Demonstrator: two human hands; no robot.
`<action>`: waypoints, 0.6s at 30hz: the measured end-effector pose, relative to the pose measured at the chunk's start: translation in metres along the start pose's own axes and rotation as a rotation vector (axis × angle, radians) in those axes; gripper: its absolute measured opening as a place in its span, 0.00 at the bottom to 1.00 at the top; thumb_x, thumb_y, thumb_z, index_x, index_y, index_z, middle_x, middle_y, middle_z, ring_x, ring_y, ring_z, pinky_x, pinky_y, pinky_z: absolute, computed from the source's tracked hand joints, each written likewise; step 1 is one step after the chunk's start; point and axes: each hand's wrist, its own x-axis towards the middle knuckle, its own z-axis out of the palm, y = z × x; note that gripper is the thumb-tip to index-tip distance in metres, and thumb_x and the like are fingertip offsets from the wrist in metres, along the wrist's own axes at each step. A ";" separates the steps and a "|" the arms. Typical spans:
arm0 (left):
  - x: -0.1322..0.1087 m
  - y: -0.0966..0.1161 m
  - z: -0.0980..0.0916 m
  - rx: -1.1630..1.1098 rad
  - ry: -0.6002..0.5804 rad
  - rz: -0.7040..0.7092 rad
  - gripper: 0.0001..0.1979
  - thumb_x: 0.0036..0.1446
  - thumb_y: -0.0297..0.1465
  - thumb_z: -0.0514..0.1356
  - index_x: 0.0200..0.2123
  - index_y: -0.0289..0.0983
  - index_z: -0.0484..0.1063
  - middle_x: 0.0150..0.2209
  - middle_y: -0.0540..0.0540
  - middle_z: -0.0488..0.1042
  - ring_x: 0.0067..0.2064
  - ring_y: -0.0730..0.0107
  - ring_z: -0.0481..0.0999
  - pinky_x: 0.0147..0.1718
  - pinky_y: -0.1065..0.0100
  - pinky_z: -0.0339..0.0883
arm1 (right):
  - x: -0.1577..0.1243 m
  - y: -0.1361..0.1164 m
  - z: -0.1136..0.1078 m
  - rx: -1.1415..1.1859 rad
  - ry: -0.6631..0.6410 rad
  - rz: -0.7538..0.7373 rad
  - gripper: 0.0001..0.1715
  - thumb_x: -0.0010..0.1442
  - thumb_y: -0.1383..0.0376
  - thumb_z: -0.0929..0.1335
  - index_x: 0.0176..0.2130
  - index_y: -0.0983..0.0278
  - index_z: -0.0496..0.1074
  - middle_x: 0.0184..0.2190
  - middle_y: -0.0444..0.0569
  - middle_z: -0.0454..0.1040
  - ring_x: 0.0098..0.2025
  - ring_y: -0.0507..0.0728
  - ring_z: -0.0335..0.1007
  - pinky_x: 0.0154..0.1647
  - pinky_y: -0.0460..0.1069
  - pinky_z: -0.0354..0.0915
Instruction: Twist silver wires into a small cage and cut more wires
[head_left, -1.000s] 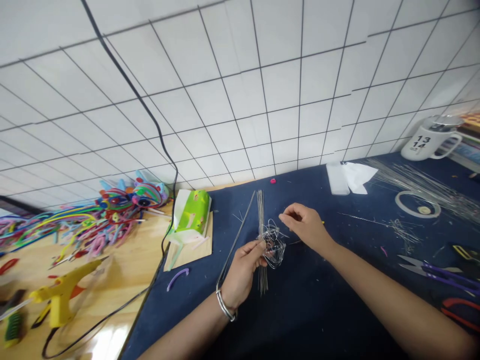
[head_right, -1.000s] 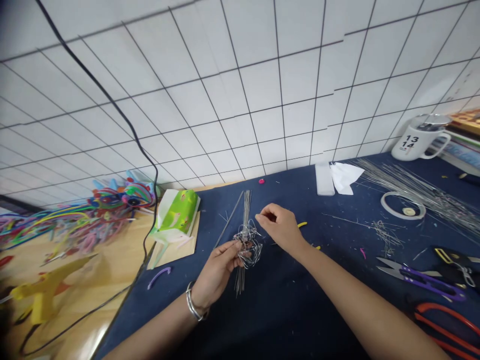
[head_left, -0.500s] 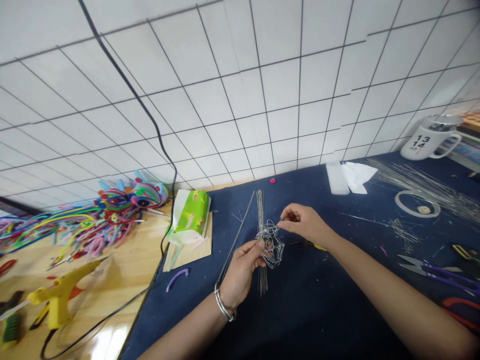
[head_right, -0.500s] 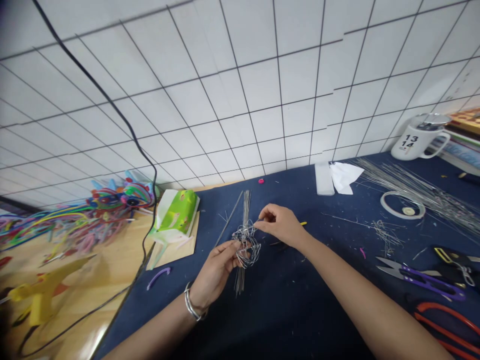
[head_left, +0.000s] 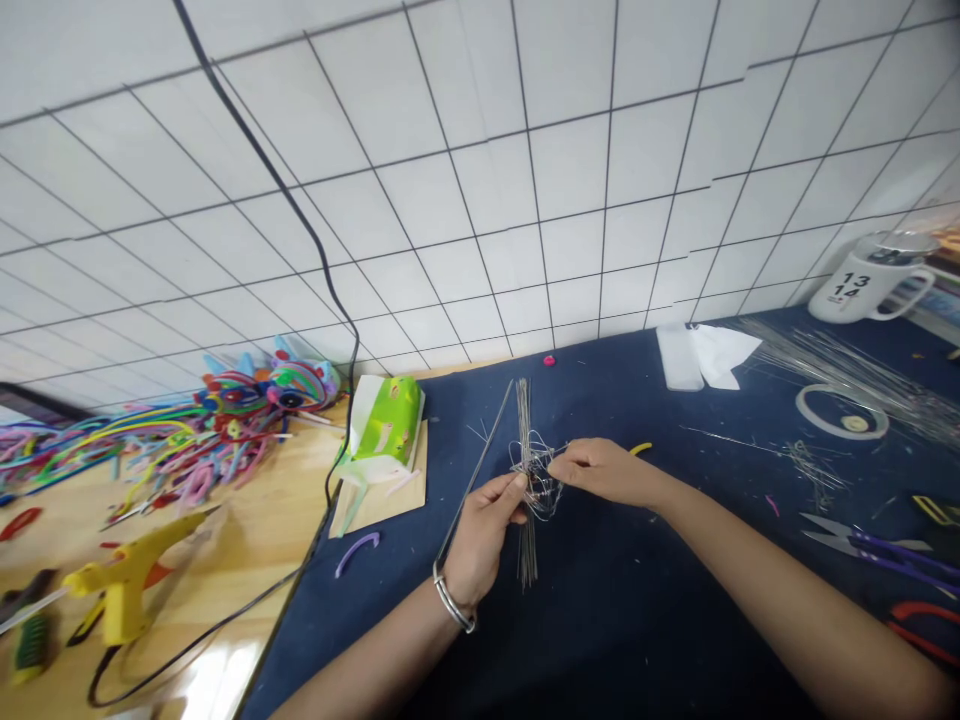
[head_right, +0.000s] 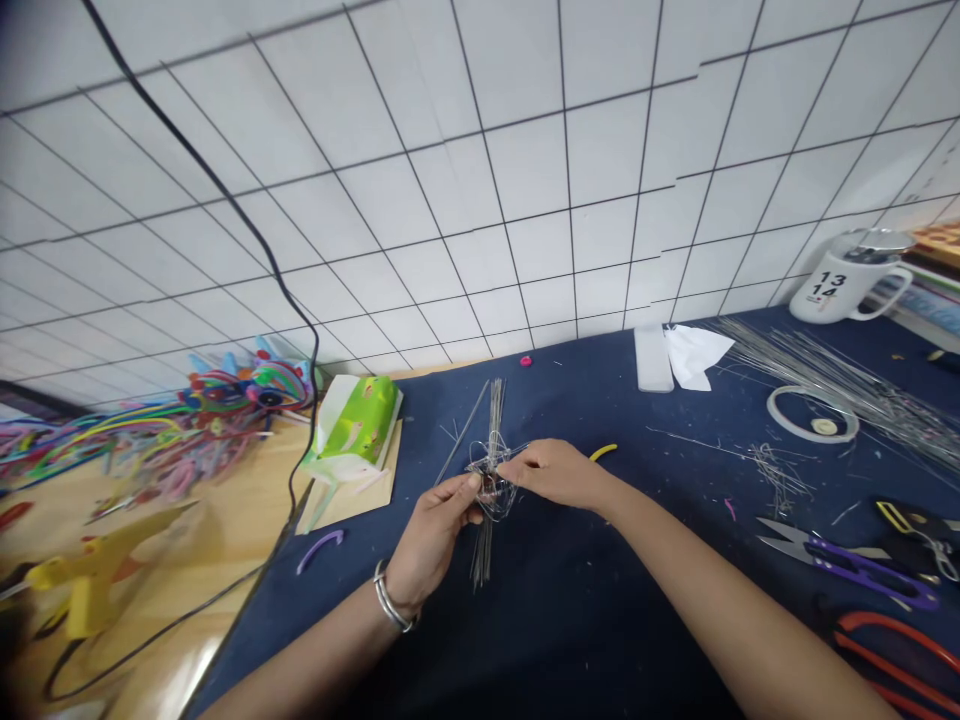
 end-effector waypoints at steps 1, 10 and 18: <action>0.000 0.000 0.000 0.022 0.002 0.012 0.13 0.52 0.37 0.57 0.33 0.33 0.73 0.32 0.45 0.73 0.32 0.71 0.68 0.28 0.73 0.60 | 0.001 0.000 0.002 -0.039 -0.003 -0.041 0.26 0.58 0.51 0.58 0.26 0.66 0.72 0.25 0.46 0.68 0.28 0.51 0.63 0.29 0.45 0.56; 0.001 0.008 0.005 0.096 0.030 0.101 0.12 0.49 0.36 0.59 0.34 0.36 0.76 0.28 0.49 0.73 0.31 0.71 0.66 0.30 0.72 0.56 | 0.001 0.003 0.014 -0.127 0.155 -0.133 0.18 0.58 0.56 0.61 0.28 0.64 0.73 0.25 0.44 0.67 0.29 0.50 0.62 0.30 0.45 0.55; 0.006 0.003 0.004 0.134 0.052 0.127 0.14 0.52 0.39 0.56 0.31 0.35 0.74 0.28 0.49 0.70 0.26 0.74 0.62 0.25 0.73 0.56 | 0.003 0.003 0.040 -0.361 0.274 -0.090 0.19 0.60 0.62 0.58 0.24 0.66 0.70 0.26 0.48 0.66 0.34 0.53 0.62 0.38 0.47 0.57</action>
